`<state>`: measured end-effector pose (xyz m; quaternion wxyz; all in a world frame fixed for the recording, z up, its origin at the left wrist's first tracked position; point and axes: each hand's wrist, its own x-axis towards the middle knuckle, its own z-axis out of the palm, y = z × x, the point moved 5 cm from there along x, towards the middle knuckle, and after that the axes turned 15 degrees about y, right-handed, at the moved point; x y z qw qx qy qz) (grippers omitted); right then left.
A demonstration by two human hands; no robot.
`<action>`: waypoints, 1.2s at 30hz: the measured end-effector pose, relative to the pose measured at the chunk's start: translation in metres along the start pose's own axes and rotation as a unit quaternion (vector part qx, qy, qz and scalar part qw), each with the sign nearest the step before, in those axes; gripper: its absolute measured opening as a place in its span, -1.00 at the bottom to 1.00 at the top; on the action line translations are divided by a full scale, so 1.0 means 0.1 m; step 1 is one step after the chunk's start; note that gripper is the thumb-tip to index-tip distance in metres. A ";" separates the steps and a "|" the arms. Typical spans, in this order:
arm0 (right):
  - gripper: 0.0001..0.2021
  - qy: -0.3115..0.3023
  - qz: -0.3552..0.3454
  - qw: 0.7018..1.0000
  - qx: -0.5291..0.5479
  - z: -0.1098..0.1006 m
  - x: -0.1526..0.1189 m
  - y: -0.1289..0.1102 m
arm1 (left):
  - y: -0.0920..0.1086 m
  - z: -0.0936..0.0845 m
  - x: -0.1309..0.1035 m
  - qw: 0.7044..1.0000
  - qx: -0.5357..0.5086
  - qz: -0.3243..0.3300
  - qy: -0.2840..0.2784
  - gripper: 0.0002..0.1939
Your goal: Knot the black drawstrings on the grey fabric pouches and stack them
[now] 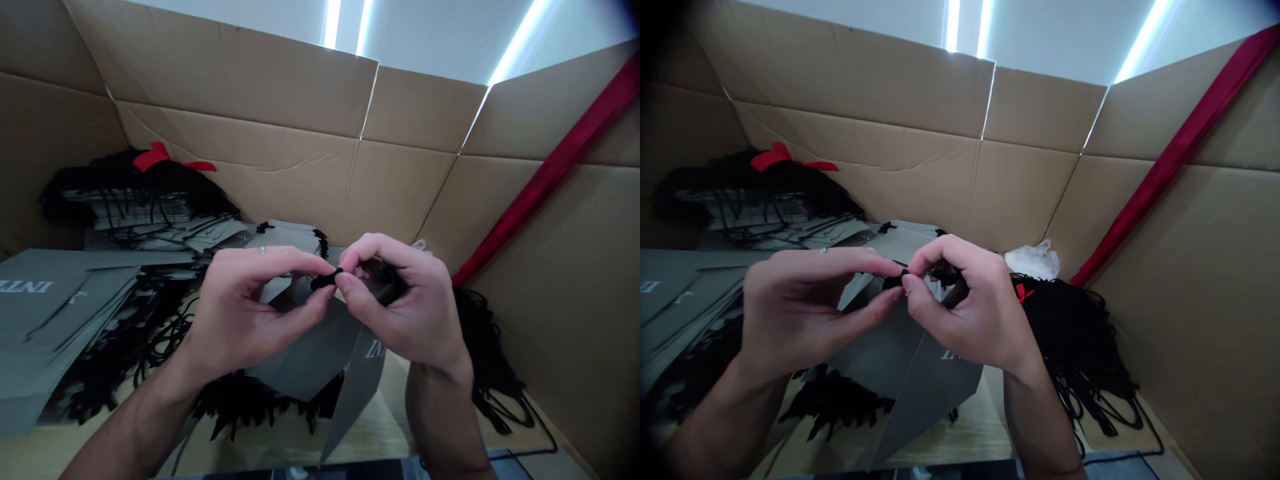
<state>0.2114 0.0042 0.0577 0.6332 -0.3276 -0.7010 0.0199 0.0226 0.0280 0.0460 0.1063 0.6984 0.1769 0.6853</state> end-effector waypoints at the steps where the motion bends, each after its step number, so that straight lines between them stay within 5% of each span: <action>1: -0.90 -0.002 -0.002 1.000 -0.003 0.00 0.00 0.01 | 0.00 0.00 0.00 1.000 0.000 -0.002 -0.004 -0.77; 13: -0.93 -0.024 -0.011 1.000 0.004 -0.01 -0.01 0.04 | -0.05 -0.02 0.05 0.997 -0.003 -0.053 -0.060 -0.91; 36: -0.81 -0.010 0.010 0.998 0.062 0.01 0.00 0.04 | -0.02 -0.03 0.05 0.995 0.003 -0.021 -0.101 -0.91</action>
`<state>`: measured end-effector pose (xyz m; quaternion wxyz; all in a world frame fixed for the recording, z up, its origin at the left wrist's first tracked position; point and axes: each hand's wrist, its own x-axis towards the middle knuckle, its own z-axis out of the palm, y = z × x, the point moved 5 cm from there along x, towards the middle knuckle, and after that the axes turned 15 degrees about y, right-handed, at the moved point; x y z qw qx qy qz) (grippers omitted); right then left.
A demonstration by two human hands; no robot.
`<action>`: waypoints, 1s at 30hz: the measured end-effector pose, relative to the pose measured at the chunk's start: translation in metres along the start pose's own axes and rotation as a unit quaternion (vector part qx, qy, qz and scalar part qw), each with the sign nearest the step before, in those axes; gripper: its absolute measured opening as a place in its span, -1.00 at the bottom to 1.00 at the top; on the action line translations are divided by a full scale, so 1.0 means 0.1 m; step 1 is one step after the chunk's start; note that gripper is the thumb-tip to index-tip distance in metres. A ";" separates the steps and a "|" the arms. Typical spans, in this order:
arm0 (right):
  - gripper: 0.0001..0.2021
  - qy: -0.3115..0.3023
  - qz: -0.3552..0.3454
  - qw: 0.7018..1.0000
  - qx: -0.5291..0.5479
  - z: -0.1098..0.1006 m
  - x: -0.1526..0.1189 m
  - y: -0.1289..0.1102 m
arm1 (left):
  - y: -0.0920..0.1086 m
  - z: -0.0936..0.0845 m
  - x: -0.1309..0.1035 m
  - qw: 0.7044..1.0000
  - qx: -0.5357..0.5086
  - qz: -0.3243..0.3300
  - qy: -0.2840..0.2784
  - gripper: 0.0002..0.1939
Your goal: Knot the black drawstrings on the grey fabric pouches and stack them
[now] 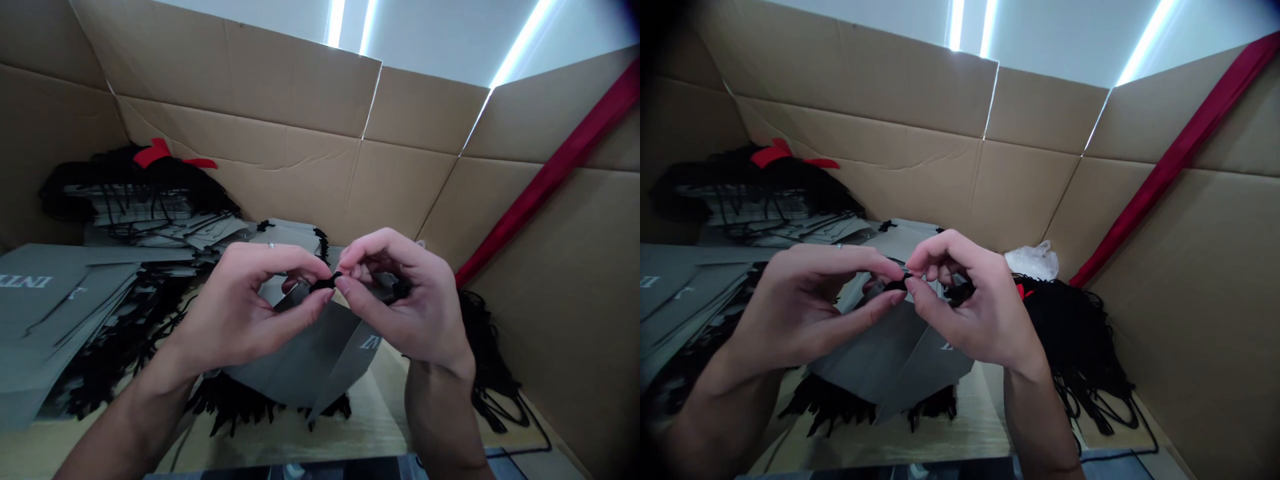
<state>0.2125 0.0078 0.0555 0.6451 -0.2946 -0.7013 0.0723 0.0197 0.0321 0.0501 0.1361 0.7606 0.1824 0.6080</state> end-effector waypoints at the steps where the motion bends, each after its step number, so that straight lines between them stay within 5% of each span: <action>1: -0.81 0.000 0.000 1.000 -0.002 0.00 0.00 0.00 | 0.00 0.00 0.00 1.000 0.003 -0.002 0.000 -0.92; 20: -0.85 -0.033 -0.018 0.999 0.004 0.01 0.01 -0.01 | 0.00 0.00 0.01 1.000 0.011 0.005 -0.009 -0.95; 30: -0.94 0.013 0.032 0.999 0.012 -0.05 0.01 0.04 | -0.13 0.01 0.02 0.992 -0.026 -0.074 -0.094 -0.91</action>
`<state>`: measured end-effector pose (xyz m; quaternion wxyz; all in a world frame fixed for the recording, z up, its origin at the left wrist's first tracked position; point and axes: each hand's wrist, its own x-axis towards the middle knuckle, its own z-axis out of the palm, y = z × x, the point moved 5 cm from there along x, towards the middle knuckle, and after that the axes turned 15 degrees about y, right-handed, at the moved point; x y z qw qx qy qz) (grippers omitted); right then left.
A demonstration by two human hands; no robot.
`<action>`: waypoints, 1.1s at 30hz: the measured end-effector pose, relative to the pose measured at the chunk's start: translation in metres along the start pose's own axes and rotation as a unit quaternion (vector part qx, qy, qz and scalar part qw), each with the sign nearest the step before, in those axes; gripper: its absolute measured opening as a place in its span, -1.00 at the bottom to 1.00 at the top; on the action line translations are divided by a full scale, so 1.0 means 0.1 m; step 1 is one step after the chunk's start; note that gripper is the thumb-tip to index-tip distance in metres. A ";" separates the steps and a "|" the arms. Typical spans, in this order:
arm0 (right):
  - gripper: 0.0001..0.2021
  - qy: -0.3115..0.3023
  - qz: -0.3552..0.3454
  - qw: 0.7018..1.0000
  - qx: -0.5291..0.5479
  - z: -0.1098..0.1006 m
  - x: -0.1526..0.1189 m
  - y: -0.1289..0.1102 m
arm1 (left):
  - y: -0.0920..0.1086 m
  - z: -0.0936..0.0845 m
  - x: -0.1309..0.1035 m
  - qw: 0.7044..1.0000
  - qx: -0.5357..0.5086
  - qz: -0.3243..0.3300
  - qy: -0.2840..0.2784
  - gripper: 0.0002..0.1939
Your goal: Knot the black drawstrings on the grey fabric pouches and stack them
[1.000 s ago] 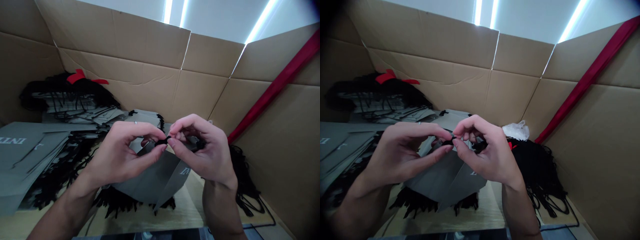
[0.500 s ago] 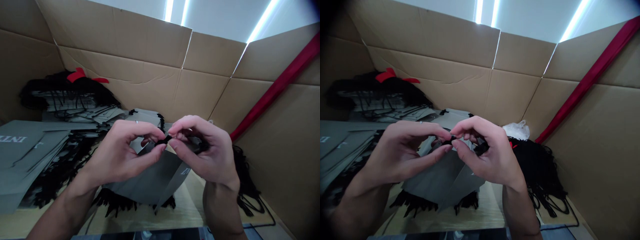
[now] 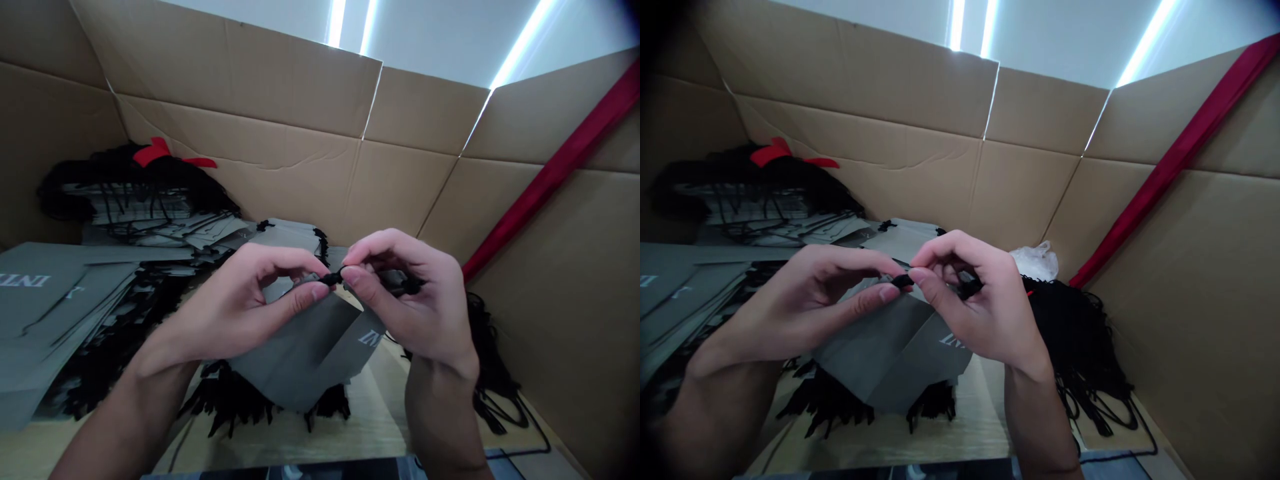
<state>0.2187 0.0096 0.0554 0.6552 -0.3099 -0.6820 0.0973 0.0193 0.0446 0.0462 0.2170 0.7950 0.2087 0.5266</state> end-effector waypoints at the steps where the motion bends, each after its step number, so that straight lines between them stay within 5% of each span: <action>1: -0.94 -0.001 0.002 1.000 0.002 0.00 0.00 0.00 | -0.01 -0.01 0.00 1.000 -0.001 -0.002 0.000 -0.90; 12: -0.65 -0.144 -0.081 0.984 0.059 0.10 -0.01 0.00 | 0.03 0.01 0.00 0.998 -0.033 0.000 -0.048 -0.85; 17: -0.76 -0.146 -0.074 0.982 0.090 0.13 0.00 0.00 | -0.01 0.02 -0.01 0.994 -0.056 -0.050 -0.082 -0.90; 33: -0.79 -0.125 0.034 0.973 0.192 0.19 -0.02 0.05 | 0.03 0.00 -0.06 0.985 -0.125 -0.033 -0.111 -0.79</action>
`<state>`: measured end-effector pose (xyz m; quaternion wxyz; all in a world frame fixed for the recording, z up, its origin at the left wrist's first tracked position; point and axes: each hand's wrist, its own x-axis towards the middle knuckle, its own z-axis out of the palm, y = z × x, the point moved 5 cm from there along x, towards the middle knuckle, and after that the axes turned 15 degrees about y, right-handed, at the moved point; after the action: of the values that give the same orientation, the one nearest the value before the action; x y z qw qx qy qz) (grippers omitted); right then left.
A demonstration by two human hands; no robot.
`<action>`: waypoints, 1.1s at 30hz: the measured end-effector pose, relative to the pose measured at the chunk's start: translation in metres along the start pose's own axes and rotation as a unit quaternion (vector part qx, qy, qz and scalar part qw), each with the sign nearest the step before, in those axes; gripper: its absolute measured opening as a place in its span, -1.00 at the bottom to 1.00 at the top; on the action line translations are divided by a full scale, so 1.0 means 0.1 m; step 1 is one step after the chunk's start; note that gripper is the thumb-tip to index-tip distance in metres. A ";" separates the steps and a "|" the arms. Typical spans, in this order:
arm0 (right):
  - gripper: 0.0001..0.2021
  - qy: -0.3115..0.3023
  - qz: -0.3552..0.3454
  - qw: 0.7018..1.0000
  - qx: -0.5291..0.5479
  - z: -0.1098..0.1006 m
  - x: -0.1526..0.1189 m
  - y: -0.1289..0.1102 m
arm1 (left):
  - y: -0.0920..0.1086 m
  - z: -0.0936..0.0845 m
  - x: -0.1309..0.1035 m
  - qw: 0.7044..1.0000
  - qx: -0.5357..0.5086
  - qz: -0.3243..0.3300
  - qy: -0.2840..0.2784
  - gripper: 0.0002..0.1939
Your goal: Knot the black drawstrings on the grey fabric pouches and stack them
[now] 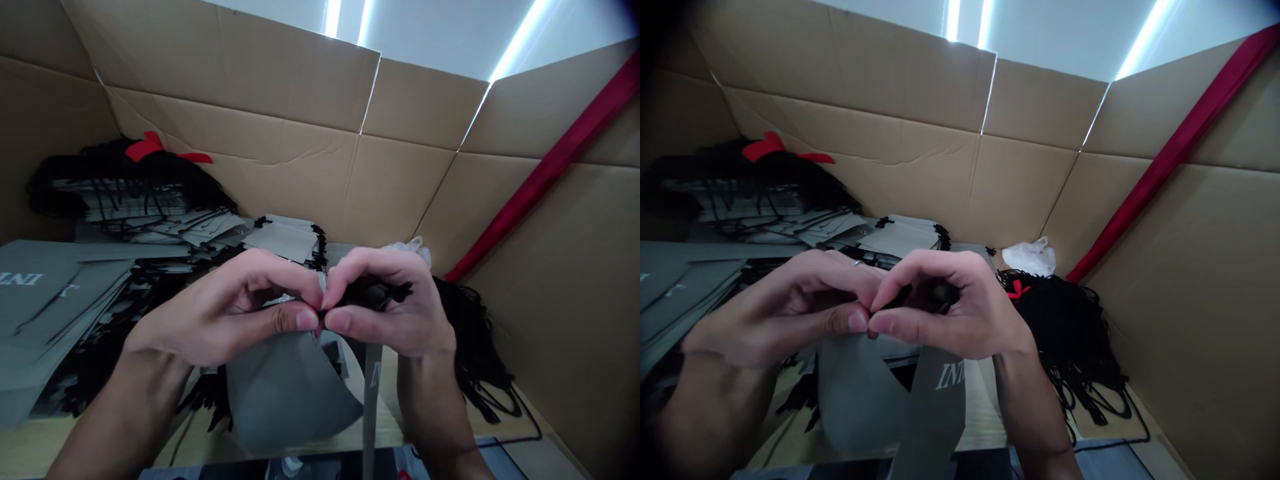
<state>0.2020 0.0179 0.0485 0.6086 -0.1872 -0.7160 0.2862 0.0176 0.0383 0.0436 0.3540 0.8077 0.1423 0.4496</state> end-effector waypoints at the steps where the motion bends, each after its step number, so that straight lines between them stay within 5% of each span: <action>1: -0.79 0.003 0.005 1.000 -0.007 -0.01 0.00 0.00 | 0.01 -0.02 0.00 1.000 0.030 0.000 0.009 -0.77; 6: -0.60 0.029 0.025 0.999 -0.038 -0.10 -0.03 -0.02 | 0.09 -0.11 -0.01 0.988 0.140 0.037 0.060 -0.82; 10: -0.81 0.075 0.007 0.993 -0.089 -0.14 -0.04 -0.03 | 0.09 -0.06 -0.02 0.980 0.169 0.073 0.074 -0.90; 19: -0.70 0.136 -0.033 0.984 -0.113 -0.16 -0.04 -0.10 | 0.12 0.00 -0.01 0.957 0.101 0.195 0.191 -0.70; 26: -0.78 0.106 -0.144 0.955 -0.235 -0.06 -0.07 -0.24 | 0.11 -0.01 -0.04 0.948 0.127 0.193 0.217 -0.74; 33: -0.77 0.098 -0.144 0.950 -0.260 -0.03 -0.08 -0.23 | 0.11 0.00 -0.06 0.946 0.163 0.186 0.209 -0.75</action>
<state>0.2078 -0.0041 0.0568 0.6409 -0.2613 -0.7215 -0.0200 0.0134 0.0270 0.0472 0.0897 0.7541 0.1321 0.6371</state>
